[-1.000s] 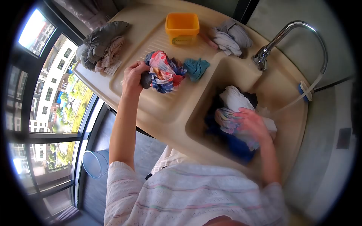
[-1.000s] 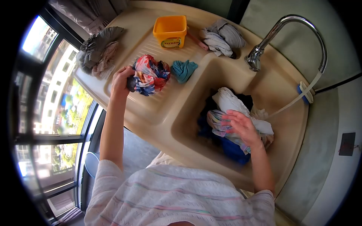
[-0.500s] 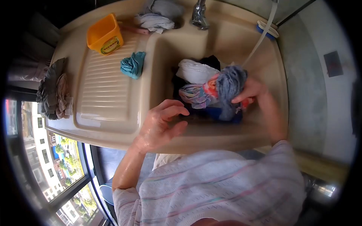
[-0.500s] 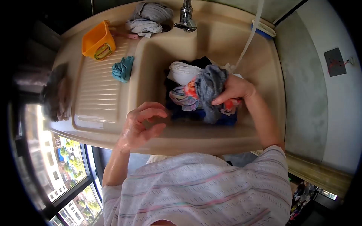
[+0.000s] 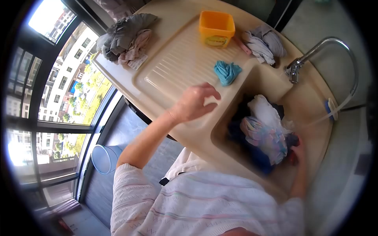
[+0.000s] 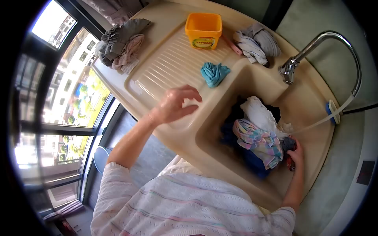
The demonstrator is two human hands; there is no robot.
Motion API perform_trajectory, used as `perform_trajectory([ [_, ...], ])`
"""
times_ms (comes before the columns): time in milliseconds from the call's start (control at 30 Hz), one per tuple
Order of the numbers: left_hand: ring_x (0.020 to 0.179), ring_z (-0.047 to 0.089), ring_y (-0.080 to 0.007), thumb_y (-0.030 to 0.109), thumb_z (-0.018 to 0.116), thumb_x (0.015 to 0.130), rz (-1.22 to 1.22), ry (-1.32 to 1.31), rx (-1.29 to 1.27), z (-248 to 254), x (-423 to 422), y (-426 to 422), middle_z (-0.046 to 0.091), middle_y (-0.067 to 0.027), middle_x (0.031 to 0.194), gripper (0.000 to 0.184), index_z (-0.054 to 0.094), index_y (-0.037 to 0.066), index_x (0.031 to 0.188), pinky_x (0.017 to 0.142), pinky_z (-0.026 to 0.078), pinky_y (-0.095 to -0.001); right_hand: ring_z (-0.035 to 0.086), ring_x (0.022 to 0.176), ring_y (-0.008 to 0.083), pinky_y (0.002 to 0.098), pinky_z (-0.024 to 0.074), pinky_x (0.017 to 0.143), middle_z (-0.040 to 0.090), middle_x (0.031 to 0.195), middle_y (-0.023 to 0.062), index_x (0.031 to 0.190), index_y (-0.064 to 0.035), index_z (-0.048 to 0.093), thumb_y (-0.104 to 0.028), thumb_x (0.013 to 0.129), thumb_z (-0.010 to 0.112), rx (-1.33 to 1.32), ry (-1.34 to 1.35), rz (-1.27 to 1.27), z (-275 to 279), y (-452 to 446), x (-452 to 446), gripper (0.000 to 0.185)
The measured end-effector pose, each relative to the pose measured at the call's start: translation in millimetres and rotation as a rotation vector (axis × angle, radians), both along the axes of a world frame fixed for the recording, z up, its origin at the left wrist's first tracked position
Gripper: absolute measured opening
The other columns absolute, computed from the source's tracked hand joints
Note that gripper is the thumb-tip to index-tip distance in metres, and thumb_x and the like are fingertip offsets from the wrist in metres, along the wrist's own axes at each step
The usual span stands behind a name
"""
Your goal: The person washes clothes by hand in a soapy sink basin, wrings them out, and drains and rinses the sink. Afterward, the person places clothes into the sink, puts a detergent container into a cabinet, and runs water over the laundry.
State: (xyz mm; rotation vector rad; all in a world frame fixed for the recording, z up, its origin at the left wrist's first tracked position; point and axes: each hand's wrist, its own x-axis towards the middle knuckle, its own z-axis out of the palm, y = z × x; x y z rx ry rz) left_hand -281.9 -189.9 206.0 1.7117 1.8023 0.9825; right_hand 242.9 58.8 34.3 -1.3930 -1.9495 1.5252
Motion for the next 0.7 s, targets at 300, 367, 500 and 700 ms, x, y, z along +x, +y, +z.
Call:
perform_trajectory([
  [300,0.122,0.03,-0.0403,0.036,0.072,0.06,0.962,0.922,-0.08,10.7,-237.3,-9.5,0.034,-0.0162,0.132,0.065,0.049,0.019,0.118,0.089,0.031,-0.0596,0.05,0.105,0.0304,0.0345,0.0419,0.087,0.049,0.115,0.017,0.129,-0.0096,0.037,-0.002,0.061,0.058,0.323,-0.51,0.073,14.6,-19.1,-11.0,0.072],
  [367,0.125,0.024,-0.0435,0.046,0.075,0.055,1.057,0.821,-0.112,6.8,-286.0,-6.5,0.027,-0.0178,0.137,0.083,0.041,0.02,0.126,0.092,0.027,-0.0627,0.051,0.104,0.0303,0.0343,0.0418,0.087,0.049,0.116,0.0164,0.129,-0.0078,0.036,0.001,0.063,0.056,0.353,-0.473,0.129,11.4,-7.4,-1.0,0.069],
  [500,0.119,0.038,-0.0358,0.05,0.078,0.047,1.122,0.502,-0.174,-14.8,-360.6,-9.3,0.037,-0.0165,0.132,0.098,0.037,0.014,0.128,0.097,0.034,-0.0456,0.055,0.098,0.0234,0.0304,0.0433,0.084,0.054,0.108,0.0118,0.119,-0.0009,0.045,0.006,0.069,0.051,0.38,-0.284,-0.133,13.8,-5.3,-15.2,0.05],
  [700,0.098,0.057,-0.0303,0.043,0.07,0.054,1.086,0.367,-0.283,3.7,-329.2,-30.9,0.061,-0.0186,0.101,0.062,0.061,0.002,0.099,0.082,0.046,-0.0381,0.059,0.088,0.0153,0.0247,0.0454,0.074,0.058,0.099,0.0075,0.107,0.0005,0.052,0.003,0.081,0.049,0.055,0.094,0.032,134.2,-84.8,-232.2,0.027],
])
